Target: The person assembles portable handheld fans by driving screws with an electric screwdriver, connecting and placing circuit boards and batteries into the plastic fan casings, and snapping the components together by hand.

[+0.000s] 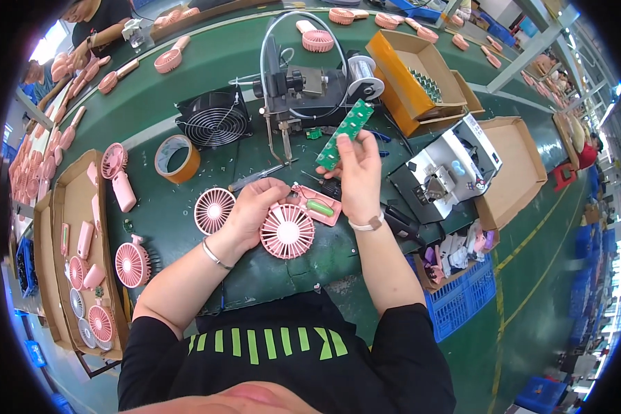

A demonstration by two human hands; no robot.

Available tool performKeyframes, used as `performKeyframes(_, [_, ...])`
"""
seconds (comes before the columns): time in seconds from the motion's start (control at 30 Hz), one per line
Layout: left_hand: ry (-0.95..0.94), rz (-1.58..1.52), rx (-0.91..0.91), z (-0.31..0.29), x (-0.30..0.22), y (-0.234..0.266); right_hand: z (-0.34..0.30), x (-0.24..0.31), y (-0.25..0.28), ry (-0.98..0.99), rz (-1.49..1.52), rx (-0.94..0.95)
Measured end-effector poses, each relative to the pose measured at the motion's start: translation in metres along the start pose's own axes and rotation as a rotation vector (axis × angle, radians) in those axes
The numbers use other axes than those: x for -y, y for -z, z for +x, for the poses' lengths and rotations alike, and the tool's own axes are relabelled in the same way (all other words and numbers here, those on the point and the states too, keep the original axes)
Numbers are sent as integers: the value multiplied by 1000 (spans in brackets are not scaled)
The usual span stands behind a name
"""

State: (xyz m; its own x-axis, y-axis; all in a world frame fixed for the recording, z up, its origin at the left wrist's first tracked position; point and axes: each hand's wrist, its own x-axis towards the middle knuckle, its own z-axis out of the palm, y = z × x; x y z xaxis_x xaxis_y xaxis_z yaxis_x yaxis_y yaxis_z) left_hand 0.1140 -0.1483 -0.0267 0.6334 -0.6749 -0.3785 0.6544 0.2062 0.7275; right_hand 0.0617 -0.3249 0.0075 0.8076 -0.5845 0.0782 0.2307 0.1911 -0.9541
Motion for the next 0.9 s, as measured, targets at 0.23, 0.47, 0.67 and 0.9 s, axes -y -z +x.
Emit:
performKeyframes(0.23, [-58,16,-31,-3,-5,-4,-4,-15,5,-8,61,34])
performKeyframes(0.47, [-51,12,-24,-1,-3,-4,3,-9,21,-72,127,48])
performKeyframes(0.67, [-68,12,-27,-3,-2,-2,5,-4,25,178,-160,-50])
performKeyframes(0.9, [-65,-23,-69,-4,-11,-4,-2,12,24,145,-102,-86])
